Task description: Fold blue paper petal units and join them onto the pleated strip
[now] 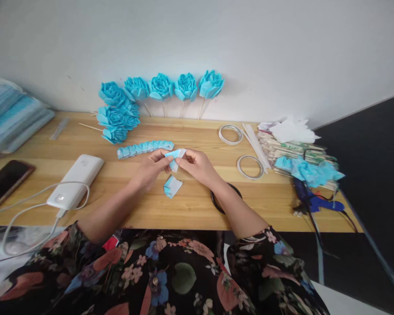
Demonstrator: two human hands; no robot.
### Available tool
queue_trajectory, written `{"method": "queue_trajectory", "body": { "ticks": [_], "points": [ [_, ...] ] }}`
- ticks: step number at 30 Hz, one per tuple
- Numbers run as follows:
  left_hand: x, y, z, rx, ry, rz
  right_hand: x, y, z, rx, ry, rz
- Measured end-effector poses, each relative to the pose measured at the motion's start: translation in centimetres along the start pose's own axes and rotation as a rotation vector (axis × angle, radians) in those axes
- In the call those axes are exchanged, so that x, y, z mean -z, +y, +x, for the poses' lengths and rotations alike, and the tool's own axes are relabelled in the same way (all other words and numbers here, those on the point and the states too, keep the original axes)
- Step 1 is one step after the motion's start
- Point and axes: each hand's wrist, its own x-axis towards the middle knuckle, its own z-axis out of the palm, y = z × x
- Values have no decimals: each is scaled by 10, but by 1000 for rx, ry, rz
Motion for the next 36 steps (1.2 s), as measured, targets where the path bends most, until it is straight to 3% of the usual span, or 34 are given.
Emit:
{"method": "queue_trajectory", "body": {
  "ticks": [8,12,14,17,20,24,29,36],
  "points": [
    [1,2,-1,-2,5,86,2,-2,0,24,23,-95],
    [4,3,1,44,36,-6,5,-5,-2,73,77,-158],
    [6,6,2,97,39,-119,7,-9,-2,176,170,-249],
    [7,10,2,152,38,-254,10,-13,-3,463,248,-514],
    [5,11,1,170,28,-302,9,-13,-1,705,198,-718],
    [3,9,-1,175,22,-326,5,-6,1,822,154,-781],
    [0,8,-2,174,36,-309,2,-2,1,809,155,-751],
    [-2,8,-5,94,26,-237,-3,-5,-2,565,223,-515]
  ]
}}
